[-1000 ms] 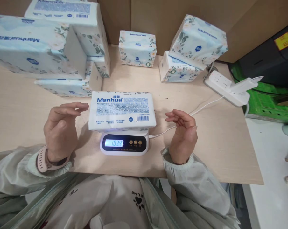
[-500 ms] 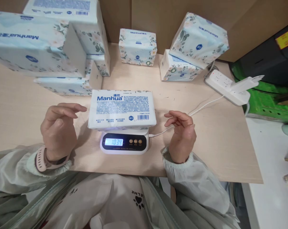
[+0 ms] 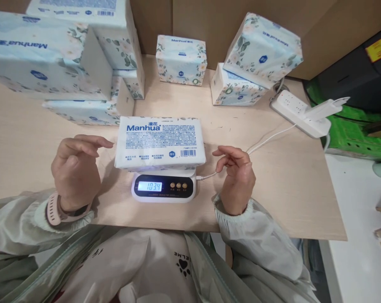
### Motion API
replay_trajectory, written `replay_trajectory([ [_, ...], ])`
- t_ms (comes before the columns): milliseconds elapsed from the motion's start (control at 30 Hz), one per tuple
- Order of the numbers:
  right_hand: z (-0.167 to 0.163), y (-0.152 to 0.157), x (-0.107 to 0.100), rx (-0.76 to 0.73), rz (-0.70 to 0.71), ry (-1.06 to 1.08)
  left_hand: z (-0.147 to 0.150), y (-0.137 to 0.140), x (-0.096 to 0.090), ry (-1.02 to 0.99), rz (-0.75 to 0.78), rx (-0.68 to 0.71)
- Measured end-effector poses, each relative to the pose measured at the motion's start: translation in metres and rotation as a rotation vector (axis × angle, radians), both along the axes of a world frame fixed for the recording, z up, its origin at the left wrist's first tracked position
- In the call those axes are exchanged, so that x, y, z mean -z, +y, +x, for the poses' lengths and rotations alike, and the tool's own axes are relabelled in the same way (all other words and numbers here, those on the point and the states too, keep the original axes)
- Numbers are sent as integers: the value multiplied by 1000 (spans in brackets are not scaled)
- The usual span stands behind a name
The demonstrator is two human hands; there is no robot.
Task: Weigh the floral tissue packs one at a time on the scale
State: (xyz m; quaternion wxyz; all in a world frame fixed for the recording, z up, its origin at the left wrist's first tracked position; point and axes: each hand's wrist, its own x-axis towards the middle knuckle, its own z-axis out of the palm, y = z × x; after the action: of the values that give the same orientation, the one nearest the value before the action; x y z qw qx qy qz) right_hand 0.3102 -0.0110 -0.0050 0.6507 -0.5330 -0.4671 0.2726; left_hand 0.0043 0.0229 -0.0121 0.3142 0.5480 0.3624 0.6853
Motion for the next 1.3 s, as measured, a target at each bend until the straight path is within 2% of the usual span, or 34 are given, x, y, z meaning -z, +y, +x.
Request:
replay_trajectory([
  [200,1,1,1,-41,36,83,-3,0,0,10,-2,8],
  [600,1,1,4,-27,-22,36,0,1,-2,-1,-1,-9],
  [800,3,2,6,-86,15,104,-2,-1,-1,21,-22,14],
  [1167,3,0,1,-43,-30,8,-7,-10,-5,70,-80,9],
  [1300,4,0,0,-44,-46,-9,-6,-8,-5,66,-24,-22],
])
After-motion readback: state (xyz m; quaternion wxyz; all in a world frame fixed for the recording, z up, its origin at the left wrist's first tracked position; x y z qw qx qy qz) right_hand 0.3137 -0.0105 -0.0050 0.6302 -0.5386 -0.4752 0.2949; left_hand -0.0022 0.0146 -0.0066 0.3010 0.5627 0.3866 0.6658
